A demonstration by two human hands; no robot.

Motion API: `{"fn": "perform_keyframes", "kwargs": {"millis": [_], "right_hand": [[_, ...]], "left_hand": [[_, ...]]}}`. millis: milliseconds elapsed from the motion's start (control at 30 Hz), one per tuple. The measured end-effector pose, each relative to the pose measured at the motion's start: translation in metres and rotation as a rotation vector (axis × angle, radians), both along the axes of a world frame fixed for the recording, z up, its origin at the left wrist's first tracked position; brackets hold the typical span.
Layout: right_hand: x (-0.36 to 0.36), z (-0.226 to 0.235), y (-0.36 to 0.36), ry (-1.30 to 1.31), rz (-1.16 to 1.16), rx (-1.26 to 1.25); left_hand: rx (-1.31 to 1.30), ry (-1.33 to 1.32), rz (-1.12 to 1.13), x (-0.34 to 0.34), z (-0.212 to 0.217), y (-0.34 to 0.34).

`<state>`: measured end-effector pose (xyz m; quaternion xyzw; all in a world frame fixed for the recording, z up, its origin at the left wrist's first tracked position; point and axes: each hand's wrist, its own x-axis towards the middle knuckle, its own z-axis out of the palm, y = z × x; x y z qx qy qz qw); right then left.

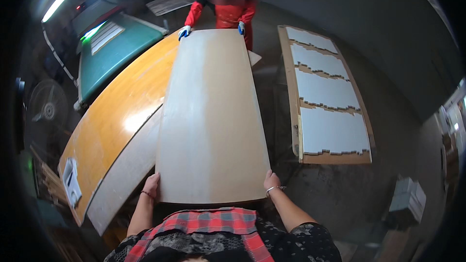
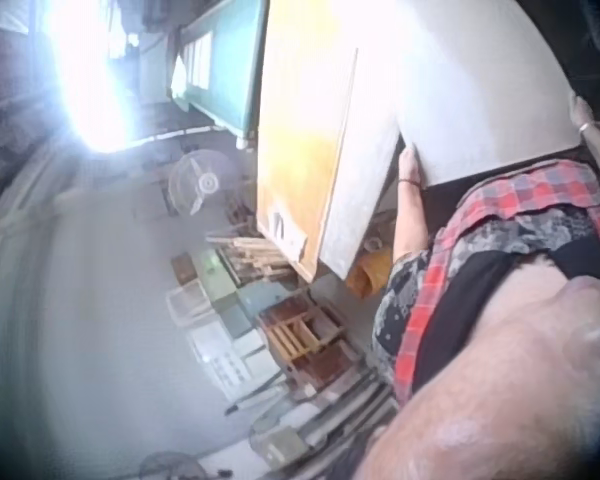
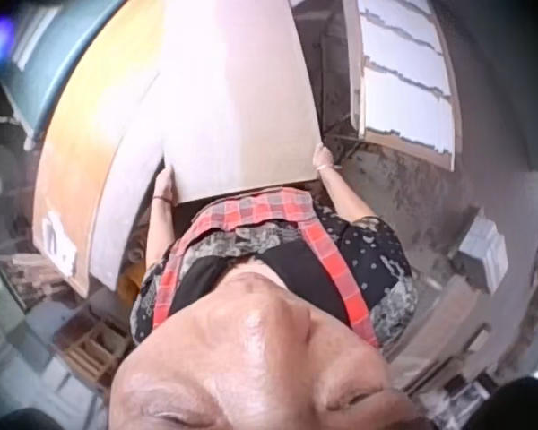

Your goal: The person repeatedly picks up large flat wooden panels from a table, flips them over, and places them onto a growing stack on the floor. The action is performed one at a time in a repetitive loop throughout the clip.

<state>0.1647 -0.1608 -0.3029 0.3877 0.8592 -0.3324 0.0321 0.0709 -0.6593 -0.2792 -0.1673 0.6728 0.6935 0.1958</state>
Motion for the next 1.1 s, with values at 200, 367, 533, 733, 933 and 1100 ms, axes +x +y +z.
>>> {"fn": "perform_keyframes", "kwargs": {"millis": [200, 367, 533, 733, 933, 1100], "right_hand": [[0.002, 0.028, -0.113, 0.009, -0.055, 0.003], [-0.070, 0.020, -0.206, 0.159, -0.068, -0.214], [-0.131, 0.019, -0.336, 0.323, -0.093, -0.696], [-0.182, -0.034, -0.357, 0.292, -0.106, -1.059], [-0.066, 0.039, -0.260, 0.350, 0.285, -1.442], [0.050, 0.120, -0.107, 1.385, -0.133, -1.491]], "left_hand": [[-0.100, -0.026, -0.181, -0.107, 0.082, -0.082], [-0.084, 0.249, -0.282, -0.165, 0.216, -0.159], [-0.116, 0.671, -0.601, -0.088, 0.467, -0.015], [-0.583, 0.869, -1.165, -0.037, 0.477, 0.207], [-1.474, 1.252, -1.471, 0.006, 0.357, 0.397], [-1.333, 1.100, -1.617, 0.028, 0.232, 0.528]]}}
